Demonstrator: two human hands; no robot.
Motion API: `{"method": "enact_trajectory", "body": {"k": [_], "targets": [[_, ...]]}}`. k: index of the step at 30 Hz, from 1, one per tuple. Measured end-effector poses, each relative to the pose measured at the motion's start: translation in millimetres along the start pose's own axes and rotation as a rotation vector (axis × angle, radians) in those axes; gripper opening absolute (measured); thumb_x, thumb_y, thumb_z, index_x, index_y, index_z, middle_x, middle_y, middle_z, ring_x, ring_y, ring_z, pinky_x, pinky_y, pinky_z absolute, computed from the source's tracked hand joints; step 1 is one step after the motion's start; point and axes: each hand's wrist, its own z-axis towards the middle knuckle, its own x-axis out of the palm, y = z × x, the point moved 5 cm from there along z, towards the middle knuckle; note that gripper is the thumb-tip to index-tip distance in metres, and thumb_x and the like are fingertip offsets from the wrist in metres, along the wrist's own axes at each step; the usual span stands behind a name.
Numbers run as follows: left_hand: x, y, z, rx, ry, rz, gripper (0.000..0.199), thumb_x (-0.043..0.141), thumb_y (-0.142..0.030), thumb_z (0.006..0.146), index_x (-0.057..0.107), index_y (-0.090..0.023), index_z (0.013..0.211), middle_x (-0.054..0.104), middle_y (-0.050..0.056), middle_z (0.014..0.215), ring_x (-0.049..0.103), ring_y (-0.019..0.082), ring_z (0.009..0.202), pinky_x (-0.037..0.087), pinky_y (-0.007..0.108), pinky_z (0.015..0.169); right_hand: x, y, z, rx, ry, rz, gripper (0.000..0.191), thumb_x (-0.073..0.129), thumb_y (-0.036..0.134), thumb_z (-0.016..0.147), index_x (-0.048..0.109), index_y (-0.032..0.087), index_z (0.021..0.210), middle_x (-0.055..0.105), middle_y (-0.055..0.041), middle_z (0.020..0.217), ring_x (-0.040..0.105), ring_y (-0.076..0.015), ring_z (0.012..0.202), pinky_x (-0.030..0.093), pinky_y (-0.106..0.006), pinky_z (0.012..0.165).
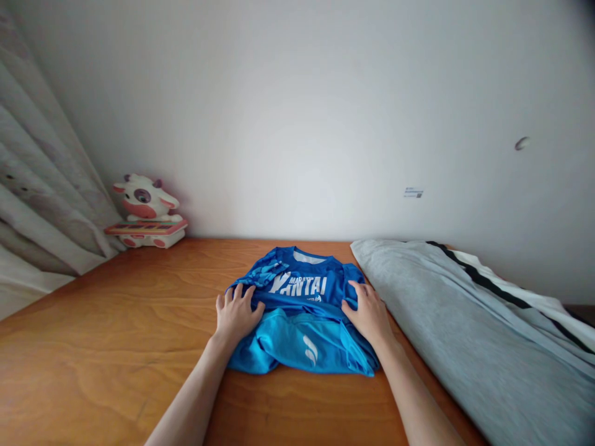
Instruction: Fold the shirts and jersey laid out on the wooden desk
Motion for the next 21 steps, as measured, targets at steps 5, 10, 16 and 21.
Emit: {"method": "enact_trajectory", "body": {"k": [5,10,16,21], "targets": [[-0.4,-7,-1,0.042,-0.012,-0.072,0.044,0.051,-0.031,0.089,0.068,-0.03,0.13,0.049,0.015,0.149,0.041,0.042,0.137,0.034,0.061,0.108,9,-5,-2,0.058,0.098,-0.037,0.033,0.06,0.02,0.08,0.073,0.022,0.11,0.066,-0.0131,0.102,0.063,-0.0291,0.093,0.046,-0.039,0.081],[-9.1,-4,1,-0.005,-0.104,-0.117,0.039,0.048,-0.03,0.093,0.073,-0.032,0.122,0.043,0.013,0.154,0.04,0.043,0.133,0.038,0.063,0.103,4,-8,-2,0.091,-0.018,0.008,0.027,0.063,0.047,0.086,0.069,0.023,0.075,0.064,-0.0125,0.1,0.062,-0.028,0.097,0.046,-0.039,0.086],[6.9,8,17,-0.014,-0.069,-0.338,0.03,0.05,-0.026,0.091,0.078,-0.027,0.101,0.057,0.01,0.145,0.048,0.039,0.123,0.04,0.061,0.101,17,-18,-3,0.083,0.023,0.027,0.022,0.054,0.038,0.091,0.066,0.02,0.088,0.071,-0.012,0.1,0.065,-0.0274,0.101,0.047,-0.037,0.09],[14.8,38,27,-0.244,-0.311,-0.871,0.014,0.063,-0.026,0.073,0.07,-0.02,0.084,0.069,0.009,0.098,0.061,0.026,0.091,0.05,0.042,0.091,25,-26,-3,0.206,0.048,0.112,0.046,0.055,0.028,0.083,0.058,0.013,0.126,0.072,-0.0159,0.108,0.069,-0.0275,0.097,0.05,-0.036,0.086]]}}
